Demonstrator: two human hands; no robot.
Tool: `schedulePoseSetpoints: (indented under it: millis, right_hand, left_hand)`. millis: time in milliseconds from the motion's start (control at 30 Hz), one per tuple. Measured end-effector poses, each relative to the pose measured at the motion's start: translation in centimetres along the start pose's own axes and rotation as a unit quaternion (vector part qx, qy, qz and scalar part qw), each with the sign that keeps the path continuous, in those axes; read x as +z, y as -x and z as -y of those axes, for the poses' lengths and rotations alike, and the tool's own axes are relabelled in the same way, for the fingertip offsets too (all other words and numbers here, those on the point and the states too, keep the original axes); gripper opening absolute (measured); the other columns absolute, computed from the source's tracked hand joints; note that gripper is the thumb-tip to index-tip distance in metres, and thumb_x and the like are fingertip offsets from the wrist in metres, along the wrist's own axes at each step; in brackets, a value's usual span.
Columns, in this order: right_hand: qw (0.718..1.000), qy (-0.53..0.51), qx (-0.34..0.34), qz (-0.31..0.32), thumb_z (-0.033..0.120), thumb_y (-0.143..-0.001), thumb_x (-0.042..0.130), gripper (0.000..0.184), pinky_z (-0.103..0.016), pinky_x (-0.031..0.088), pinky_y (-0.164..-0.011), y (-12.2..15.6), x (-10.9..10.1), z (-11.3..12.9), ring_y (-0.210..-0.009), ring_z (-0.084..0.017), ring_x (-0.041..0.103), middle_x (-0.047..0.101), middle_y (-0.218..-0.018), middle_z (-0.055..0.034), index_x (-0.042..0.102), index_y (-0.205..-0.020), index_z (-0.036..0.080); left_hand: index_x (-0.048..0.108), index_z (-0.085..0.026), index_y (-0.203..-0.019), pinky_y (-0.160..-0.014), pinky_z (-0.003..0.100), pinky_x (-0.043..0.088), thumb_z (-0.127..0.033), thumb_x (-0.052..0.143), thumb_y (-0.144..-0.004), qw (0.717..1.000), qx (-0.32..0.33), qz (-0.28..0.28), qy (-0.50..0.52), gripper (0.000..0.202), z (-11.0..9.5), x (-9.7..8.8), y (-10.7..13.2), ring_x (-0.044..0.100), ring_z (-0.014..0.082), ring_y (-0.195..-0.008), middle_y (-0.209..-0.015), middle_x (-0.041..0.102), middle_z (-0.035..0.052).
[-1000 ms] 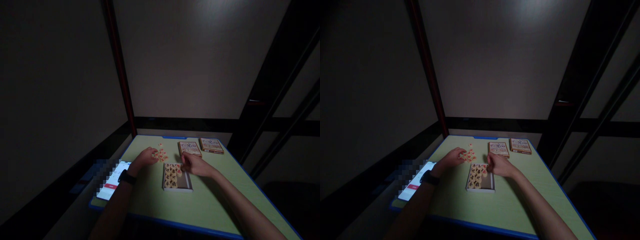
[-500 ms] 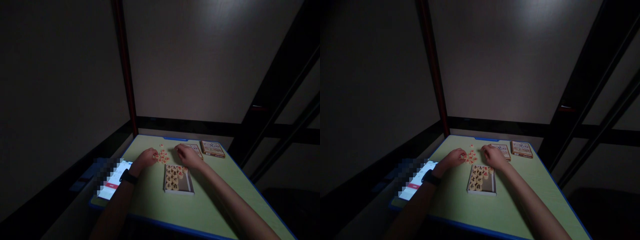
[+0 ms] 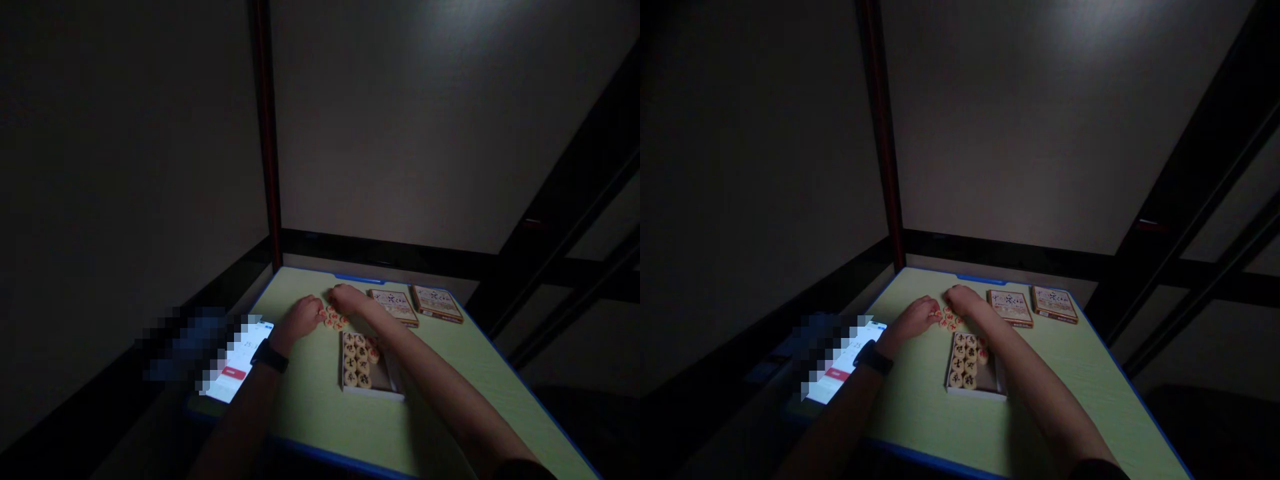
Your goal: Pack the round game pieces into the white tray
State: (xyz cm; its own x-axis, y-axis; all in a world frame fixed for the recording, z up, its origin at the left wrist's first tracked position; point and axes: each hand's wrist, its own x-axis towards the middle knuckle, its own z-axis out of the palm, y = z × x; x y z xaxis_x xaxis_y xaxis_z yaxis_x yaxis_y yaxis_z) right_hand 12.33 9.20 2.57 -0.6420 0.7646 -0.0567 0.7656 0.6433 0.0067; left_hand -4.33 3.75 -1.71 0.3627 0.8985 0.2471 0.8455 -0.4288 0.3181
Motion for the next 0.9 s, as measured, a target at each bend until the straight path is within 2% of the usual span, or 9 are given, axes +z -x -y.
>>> schedulePoseSetpoints:
  millis: [133, 233, 300, 400, 467, 567, 633, 733, 900]
  right_hand:
    - [0.999, -0.015, 0.014, -0.032, 0.006, -0.081, 0.054, 0.025, -0.025, 0.041, -0.073, 1.1, -0.4, 0.1, -0.088, -0.021, 0.063, 0.07, -0.102, -0.0147, 0.07, -0.099, 0.012]
    - [0.997, -0.041, 0.016, -0.069, 0.004, -0.08, 0.054, 0.03, -0.023, 0.042, -0.074, 2.9, -1.0, -0.3, -0.088, -0.019, 0.062, 0.069, -0.1, -0.0111, 0.068, -0.105, 0.013]
    - [0.986, -0.102, 0.007, -0.13, 0.005, -0.081, 0.055, 0.032, -0.024, 0.043, -0.075, 4.5, -1.1, -0.5, -0.088, -0.018, 0.062, 0.069, -0.1, -0.0095, 0.068, -0.108, 0.014]
    - [0.95, -0.199, -0.034, -0.237, 0.006, -0.082, 0.058, 0.026, -0.027, 0.045, -0.077, 7.0, -0.6, -0.6, -0.087, -0.018, 0.062, 0.069, -0.099, -0.0089, 0.069, -0.104, 0.015]
    - [0.933, -0.218, -0.061, -0.28, 0.007, -0.085, 0.059, 0.023, -0.028, 0.047, -0.078, 8.5, 0.1, -0.3, -0.088, -0.019, 0.063, 0.069, -0.098, -0.0085, 0.07, -0.102, 0.017]
    - [0.921, -0.22, -0.07, -0.315, 0.008, -0.086, 0.059, 0.022, -0.03, 0.049, -0.078, 9.9, 1.1, 0.0, -0.089, -0.019, 0.063, 0.068, -0.097, -0.0087, 0.069, -0.103, 0.018]
    - [0.92, -0.218, -0.063, -0.319, 0.007, -0.086, 0.059, 0.021, -0.03, 0.049, -0.077, 10.5, 1.6, 0.1, -0.088, -0.02, 0.063, 0.068, -0.097, -0.0089, 0.068, -0.101, 0.017]
    - [0.922, -0.21, -0.057, -0.319, 0.007, -0.085, 0.06, 0.018, -0.03, 0.05, -0.075, 11.0, 2.1, 0.0, -0.086, -0.02, 0.063, 0.067, -0.095, -0.0088, 0.068, -0.097, 0.016]
    - [0.932, -0.193, -0.057, -0.3, 0.009, -0.088, 0.056, 0.02, -0.03, 0.05, -0.077, 11.6, 1.9, 0.5, -0.087, -0.019, 0.064, 0.07, -0.098, -0.0078, 0.067, -0.102, 0.018]
  left_hand:
    - [0.064, -0.017, -0.092, -0.092, 0.035, 0.047, -0.022, 0.059, -0.087, 0.998, -0.025, -0.031, 0.048, 0.008, -0.2, -0.2, -0.2, 0.064, 0.0237, -0.099, -0.096, 0.07, 0.0095]
    - [0.064, -0.018, -0.088, -0.083, 0.032, 0.05, -0.017, 0.062, -0.084, 0.983, -0.054, -0.066, 0.163, 0.004, -0.6, -0.3, -0.7, 0.067, 0.0208, -0.089, -0.09, 0.072, 0.0064]
    - [0.063, -0.017, -0.086, -0.078, 0.029, 0.051, -0.014, 0.065, -0.081, 0.952, -0.061, -0.086, 0.287, 0.006, -1.0, 0.0, -1.3, 0.068, 0.0181, -0.083, -0.087, 0.072, 0.0047]
    - [0.064, -0.015, -0.087, -0.075, 0.027, 0.053, -0.015, 0.074, -0.073, 0.873, -0.065, -0.089, 0.475, 0.017, -1.6, 0.9, -2.0, 0.068, 0.0162, -0.08, -0.084, 0.071, 0.0041]
    - [0.066, -0.013, -0.088, -0.076, 0.029, 0.055, -0.019, 0.083, -0.065, 0.825, -0.064, -0.062, 0.558, 0.029, -2.1, 1.5, -2.1, 0.068, 0.0165, -0.08, -0.084, 0.072, 0.0052]
    - [0.069, -0.011, -0.091, -0.083, 0.033, 0.055, -0.022, 0.091, -0.054, 0.779, -0.062, 0.004, 0.624, 0.045, -2.9, 1.8, -1.8, 0.069, 0.0179, -0.082, -0.09, 0.073, 0.0086]
    - [0.07, -0.01, -0.093, -0.089, 0.036, 0.054, -0.022, 0.093, -0.051, 0.761, -0.06, 0.051, 0.644, 0.05, -3.4, 1.6, -1.3, 0.07, 0.0194, -0.086, -0.095, 0.073, 0.011]
    - [0.071, -0.009, -0.095, -0.092, 0.037, 0.053, -0.026, 0.093, -0.054, 0.738, -0.055, 0.106, 0.664, 0.05, -4.2, 0.9, -0.6, 0.071, 0.0218, -0.09, -0.098, 0.074, 0.0131]
    - [0.07, -0.009, -0.097, -0.089, 0.038, 0.055, -0.031, 0.093, -0.055, 0.716, -0.067, 0.114, 0.685, 0.053, -4.8, 0.4, -0.2, 0.072, 0.0223, -0.087, -0.094, 0.074, 0.012]
